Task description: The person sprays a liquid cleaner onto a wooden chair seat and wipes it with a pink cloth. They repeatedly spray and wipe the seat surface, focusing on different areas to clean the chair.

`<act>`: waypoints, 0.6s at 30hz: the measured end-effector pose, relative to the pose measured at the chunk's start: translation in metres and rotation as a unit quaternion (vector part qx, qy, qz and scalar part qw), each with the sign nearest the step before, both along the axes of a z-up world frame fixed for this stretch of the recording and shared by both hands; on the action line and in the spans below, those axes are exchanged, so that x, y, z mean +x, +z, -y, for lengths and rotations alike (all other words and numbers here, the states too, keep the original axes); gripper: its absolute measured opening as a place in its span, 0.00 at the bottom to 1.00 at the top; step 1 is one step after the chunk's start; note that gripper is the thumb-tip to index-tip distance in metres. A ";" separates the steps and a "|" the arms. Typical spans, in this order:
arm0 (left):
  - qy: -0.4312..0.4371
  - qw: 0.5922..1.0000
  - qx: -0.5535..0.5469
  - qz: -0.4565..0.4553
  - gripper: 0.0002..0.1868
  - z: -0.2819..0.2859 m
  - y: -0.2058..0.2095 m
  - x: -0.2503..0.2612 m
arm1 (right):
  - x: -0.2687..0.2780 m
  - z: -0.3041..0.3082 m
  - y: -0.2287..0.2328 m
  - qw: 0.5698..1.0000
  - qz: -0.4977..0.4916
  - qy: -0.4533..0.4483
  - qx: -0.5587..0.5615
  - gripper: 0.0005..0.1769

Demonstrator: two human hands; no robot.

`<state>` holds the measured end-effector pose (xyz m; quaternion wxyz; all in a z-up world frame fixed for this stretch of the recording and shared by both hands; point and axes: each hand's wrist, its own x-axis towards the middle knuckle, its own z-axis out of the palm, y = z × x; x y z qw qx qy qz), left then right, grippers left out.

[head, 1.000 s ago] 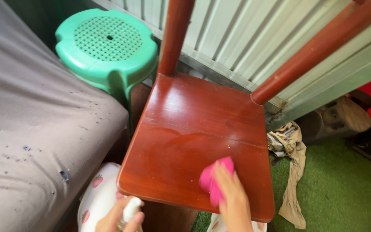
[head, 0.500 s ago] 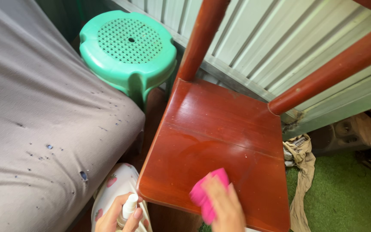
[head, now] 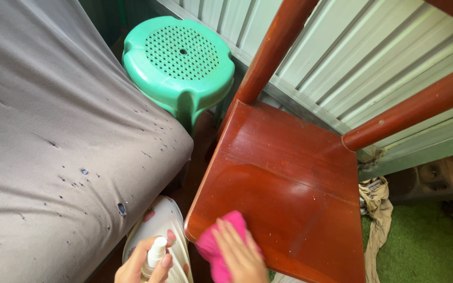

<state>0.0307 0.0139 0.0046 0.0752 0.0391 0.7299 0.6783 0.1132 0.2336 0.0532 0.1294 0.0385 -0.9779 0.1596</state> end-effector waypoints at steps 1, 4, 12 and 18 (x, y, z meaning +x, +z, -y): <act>-0.006 1.000 -0.010 0.013 0.11 0.002 0.001 -0.004 | 0.008 -0.012 0.002 0.992 -0.072 -0.016 0.102 0.39; -0.020 0.999 -0.032 0.038 0.10 0.012 0.004 -0.009 | -0.002 -0.043 0.017 0.996 0.002 -0.094 0.000 0.48; -0.041 0.995 -0.007 -0.090 0.11 -0.001 0.007 0.004 | -0.104 0.023 0.018 0.990 -0.089 -0.102 -0.044 0.33; -0.010 0.996 -0.005 -0.087 0.13 -0.002 0.000 -0.003 | -0.017 0.002 0.019 0.989 -0.001 0.096 -0.109 0.38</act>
